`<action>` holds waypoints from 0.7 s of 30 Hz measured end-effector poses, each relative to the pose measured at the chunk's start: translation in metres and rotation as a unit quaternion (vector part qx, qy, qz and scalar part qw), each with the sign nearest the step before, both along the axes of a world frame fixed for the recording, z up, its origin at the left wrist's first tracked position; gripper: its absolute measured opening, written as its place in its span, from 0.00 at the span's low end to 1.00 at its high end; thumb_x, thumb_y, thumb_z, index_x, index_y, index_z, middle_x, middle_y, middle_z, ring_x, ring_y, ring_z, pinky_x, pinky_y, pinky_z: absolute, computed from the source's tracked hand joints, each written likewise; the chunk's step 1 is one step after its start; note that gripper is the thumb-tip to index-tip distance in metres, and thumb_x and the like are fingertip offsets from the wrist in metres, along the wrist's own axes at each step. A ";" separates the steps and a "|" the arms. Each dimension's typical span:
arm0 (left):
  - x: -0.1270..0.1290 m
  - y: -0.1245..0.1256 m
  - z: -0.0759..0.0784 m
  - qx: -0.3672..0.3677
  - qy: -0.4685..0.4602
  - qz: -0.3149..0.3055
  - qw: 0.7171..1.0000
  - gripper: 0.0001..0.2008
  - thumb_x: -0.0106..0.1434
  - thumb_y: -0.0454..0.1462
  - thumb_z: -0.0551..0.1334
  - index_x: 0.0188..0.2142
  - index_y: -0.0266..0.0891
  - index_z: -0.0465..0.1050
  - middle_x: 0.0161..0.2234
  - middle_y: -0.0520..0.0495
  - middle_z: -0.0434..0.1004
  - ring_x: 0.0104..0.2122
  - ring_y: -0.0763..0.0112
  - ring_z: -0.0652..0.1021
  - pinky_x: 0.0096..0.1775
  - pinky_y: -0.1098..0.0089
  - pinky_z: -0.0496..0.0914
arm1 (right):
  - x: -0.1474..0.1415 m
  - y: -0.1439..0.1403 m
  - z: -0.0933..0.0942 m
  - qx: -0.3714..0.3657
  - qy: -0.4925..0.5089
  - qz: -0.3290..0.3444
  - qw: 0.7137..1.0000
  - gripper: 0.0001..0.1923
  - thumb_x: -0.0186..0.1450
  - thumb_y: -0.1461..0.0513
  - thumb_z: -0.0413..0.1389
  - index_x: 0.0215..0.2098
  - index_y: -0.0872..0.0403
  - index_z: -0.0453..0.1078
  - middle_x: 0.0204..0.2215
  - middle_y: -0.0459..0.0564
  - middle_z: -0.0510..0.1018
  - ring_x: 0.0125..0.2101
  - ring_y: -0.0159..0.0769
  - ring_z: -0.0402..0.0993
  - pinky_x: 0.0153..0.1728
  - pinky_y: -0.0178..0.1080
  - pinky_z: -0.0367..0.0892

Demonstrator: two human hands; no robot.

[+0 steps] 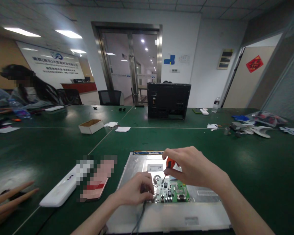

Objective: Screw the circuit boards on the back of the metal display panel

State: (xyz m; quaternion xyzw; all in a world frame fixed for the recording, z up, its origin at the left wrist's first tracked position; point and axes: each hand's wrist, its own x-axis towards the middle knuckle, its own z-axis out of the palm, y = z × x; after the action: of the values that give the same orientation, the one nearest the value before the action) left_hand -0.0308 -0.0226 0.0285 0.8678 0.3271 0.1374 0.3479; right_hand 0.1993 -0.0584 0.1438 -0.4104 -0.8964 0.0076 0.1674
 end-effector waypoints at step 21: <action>-0.005 -0.003 0.006 0.077 0.086 -0.078 0.990 0.08 0.58 0.31 0.63 0.32 0.45 0.80 0.25 0.52 0.76 0.28 0.70 0.74 0.34 0.71 0.64 | 0.003 -0.002 0.004 0.007 0.001 0.008 1.000 0.09 0.63 0.58 0.57 0.39 0.51 0.65 0.31 0.43 0.77 0.27 0.32 0.71 0.25 0.34 0.55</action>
State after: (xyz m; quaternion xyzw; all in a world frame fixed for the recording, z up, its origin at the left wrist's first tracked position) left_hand -0.0354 -0.0251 0.0348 0.9233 0.2757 0.0599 0.2606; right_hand 0.2018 -0.0601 0.1478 -0.4024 -0.8994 0.0027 0.1708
